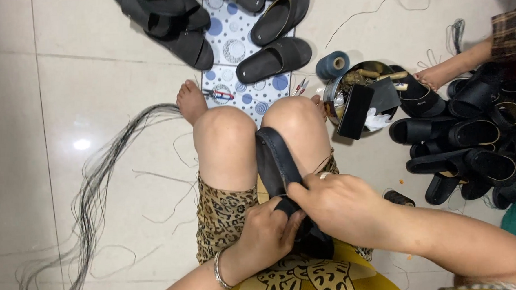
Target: Hand-stitching the upper straps of black sandals to the soles using a needle and thread while sitting on the floor.
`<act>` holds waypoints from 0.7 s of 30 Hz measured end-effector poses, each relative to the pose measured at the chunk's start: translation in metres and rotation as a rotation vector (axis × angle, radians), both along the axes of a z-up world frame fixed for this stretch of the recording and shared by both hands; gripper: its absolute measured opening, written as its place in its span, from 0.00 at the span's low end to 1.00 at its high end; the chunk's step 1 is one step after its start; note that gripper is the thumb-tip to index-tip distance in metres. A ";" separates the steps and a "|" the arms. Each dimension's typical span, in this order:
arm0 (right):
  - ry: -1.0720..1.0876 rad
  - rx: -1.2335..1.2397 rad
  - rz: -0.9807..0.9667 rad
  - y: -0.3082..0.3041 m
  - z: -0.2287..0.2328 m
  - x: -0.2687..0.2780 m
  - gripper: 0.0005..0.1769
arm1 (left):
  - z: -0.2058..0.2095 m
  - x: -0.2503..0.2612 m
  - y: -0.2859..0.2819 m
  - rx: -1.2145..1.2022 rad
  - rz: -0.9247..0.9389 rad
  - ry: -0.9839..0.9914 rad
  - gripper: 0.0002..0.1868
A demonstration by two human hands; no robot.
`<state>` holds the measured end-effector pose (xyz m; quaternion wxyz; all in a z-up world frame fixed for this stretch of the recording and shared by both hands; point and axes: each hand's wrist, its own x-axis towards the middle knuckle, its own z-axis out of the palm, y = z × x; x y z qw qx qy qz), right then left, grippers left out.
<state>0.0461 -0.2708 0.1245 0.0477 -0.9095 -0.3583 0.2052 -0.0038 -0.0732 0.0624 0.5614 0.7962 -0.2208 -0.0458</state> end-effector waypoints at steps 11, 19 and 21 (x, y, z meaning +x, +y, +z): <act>-0.109 0.217 -0.131 -0.005 0.001 -0.001 0.09 | 0.014 0.043 0.044 0.294 -0.035 -0.493 0.16; -0.044 0.189 -0.151 -0.004 0.004 -0.002 0.10 | -0.008 0.022 0.047 -0.674 0.038 0.881 0.06; -0.113 0.175 -0.116 -0.003 0.005 -0.002 0.10 | -0.004 0.022 0.034 -0.381 0.024 0.786 0.07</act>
